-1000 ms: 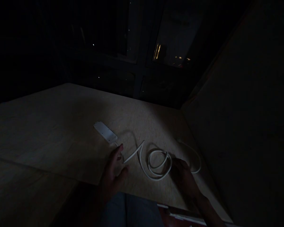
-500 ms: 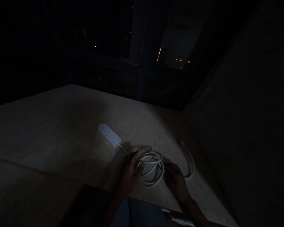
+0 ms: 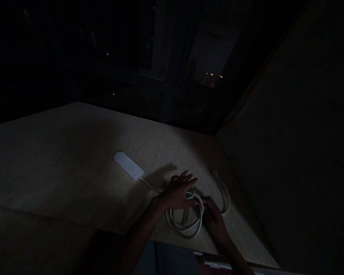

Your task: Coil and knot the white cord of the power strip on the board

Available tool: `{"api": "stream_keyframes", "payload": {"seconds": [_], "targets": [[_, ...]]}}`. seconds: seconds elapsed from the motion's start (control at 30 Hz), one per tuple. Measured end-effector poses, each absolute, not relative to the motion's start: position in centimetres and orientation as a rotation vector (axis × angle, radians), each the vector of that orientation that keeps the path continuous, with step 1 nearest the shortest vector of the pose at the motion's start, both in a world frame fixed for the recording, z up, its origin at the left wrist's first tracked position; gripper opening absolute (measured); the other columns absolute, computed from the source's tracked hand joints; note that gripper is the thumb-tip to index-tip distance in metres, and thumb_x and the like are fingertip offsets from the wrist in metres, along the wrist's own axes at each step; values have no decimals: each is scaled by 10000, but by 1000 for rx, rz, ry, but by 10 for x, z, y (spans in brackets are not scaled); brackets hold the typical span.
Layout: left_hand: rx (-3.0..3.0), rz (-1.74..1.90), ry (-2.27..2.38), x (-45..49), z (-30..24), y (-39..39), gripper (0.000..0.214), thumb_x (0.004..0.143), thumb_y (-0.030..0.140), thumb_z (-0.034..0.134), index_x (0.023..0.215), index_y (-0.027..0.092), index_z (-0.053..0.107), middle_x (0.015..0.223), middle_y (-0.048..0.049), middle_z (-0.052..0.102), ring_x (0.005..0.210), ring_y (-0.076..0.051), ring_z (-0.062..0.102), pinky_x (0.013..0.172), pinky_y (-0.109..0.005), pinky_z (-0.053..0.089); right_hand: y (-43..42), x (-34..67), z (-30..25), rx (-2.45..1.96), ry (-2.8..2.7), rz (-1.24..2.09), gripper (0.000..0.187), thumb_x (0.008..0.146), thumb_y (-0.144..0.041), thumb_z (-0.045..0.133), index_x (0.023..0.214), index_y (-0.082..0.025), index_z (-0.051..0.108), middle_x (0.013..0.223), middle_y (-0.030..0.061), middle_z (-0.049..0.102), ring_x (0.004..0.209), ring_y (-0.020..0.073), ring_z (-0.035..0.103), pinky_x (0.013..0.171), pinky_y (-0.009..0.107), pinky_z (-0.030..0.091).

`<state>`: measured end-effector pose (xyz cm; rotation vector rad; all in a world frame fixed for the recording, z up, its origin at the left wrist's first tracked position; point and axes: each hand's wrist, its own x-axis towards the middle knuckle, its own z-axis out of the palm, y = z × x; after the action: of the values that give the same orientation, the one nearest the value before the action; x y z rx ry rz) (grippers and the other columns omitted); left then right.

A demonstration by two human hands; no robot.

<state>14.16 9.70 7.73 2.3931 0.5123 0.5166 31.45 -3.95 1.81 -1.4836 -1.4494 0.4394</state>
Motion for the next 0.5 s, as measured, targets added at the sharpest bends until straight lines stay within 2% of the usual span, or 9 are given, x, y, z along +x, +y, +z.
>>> {"api": "stream_keyframes", "payload": {"seconds": [0.1,0.23,0.33,0.5], "targets": [[2308,405,534,150,66,106,712,768,423,700,1424,250,484,1439,-139,526,1405,-364,370,1103,-555,328,-39,314,18,-1529,-1359,449,223,953,-358,468,908,-222,640,901,42,611,826,188,598,743,302,491],[2146,444,552,154,50,113,522,782,373,655,1289,264,600,1259,-98,645,1169,-294,594,1001,-426,447,-37,314,18,-1551,-1329,446,211,931,-365,483,885,-215,625,889,42,607,820,187,588,742,299,487],[2028,674,735,154,41,114,428,777,351,649,1191,245,626,1112,-83,642,1051,-247,609,943,-376,463,-35,314,17,-1563,-1305,439,186,916,-341,498,869,-207,618,866,35,600,796,179,582,733,293,481],[1774,1017,1096,152,43,111,444,780,497,649,1116,217,569,958,-47,538,843,-189,573,783,-327,473,-37,314,15,-1552,-1226,459,151,877,-301,537,956,-197,614,931,46,626,869,195,600,794,314,481]]}}
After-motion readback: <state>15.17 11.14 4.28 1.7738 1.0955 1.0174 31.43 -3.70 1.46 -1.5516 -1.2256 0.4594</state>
